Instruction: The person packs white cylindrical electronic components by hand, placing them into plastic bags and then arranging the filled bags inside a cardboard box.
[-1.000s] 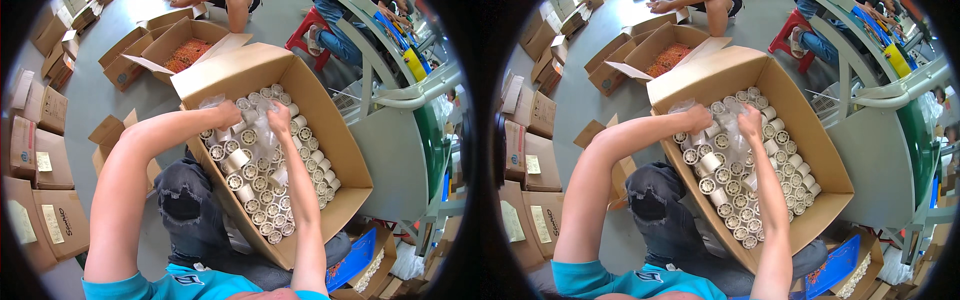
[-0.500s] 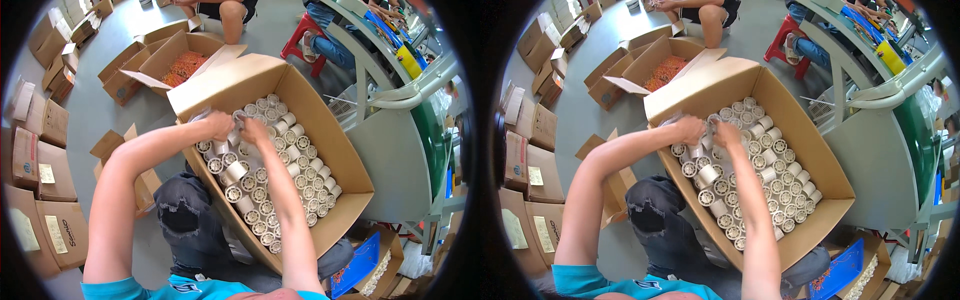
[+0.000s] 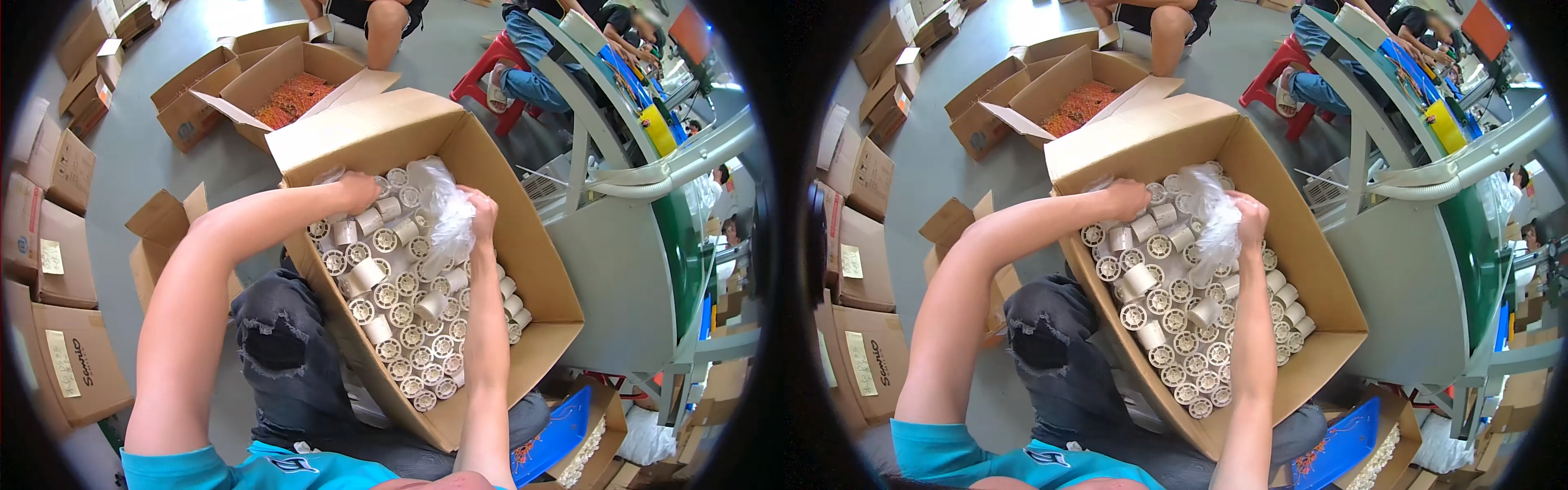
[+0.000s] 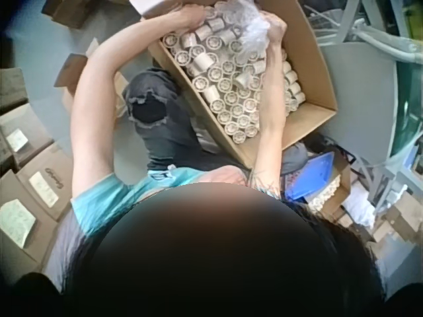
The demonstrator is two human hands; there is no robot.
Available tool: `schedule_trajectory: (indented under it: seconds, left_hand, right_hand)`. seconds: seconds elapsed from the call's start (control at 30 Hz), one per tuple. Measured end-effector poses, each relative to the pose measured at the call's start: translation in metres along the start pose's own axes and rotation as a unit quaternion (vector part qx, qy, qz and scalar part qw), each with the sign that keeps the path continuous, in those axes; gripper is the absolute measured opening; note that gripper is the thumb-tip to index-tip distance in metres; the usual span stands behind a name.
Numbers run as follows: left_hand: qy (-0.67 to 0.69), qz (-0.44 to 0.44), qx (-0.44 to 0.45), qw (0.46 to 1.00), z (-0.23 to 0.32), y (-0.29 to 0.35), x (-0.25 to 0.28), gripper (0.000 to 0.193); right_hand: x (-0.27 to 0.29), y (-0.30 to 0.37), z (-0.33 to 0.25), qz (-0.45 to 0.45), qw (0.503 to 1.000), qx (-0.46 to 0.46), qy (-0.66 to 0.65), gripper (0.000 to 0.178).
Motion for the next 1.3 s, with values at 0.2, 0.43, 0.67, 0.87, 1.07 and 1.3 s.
schedule_trajectory:
  seconds: [0.2, 0.43, 0.67, 0.87, 1.07, 1.3]
  left_hand:
    - [-0.027, -0.054, 0.005, 0.998, -0.002, -0.015, -0.024, 0.023]
    - [-0.07, -0.041, -0.011, 0.997, 0.0, -0.028, -0.03, 0.02]
    - [-0.055, -0.024, -0.01, 0.998, 0.001, -0.014, -0.015, 0.017]
    - [-0.041, -0.039, -0.01, 0.998, 0.001, -0.018, -0.028, 0.021]
    - [-0.032, -0.067, -0.019, 0.997, 0.005, -0.015, -0.018, 0.024]
    - [0.014, -0.059, 0.033, 0.998, -0.009, -0.028, -0.04, 0.028]
  right_hand:
    - [-0.041, 0.011, -0.003, 0.028, 0.914, -0.044, 0.403, 0.04]
    - [-0.092, -0.019, 0.032, -0.112, 0.811, -0.047, 0.573, 0.034]
    - [-0.106, -0.016, 0.047, -0.134, 0.815, -0.06, 0.56, 0.029]
    - [-0.09, -0.005, 0.05, -0.075, 0.879, -0.042, 0.469, 0.029]
    - [-0.055, -0.019, 0.029, 0.028, 0.989, 0.025, 0.146, 0.015]
    - [0.008, -0.013, 0.007, -0.033, 0.999, 0.0, -0.011, 0.022]
Point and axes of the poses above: each hand's wrist, its own y-axis away from the middle knuckle, its own x-axis out of the back of the hand, z = x × y, the point moved 3 cm from there along -y, towards the middle knuckle, and after that the axes turned 4 degrees about -y, right-handed, at the moved point
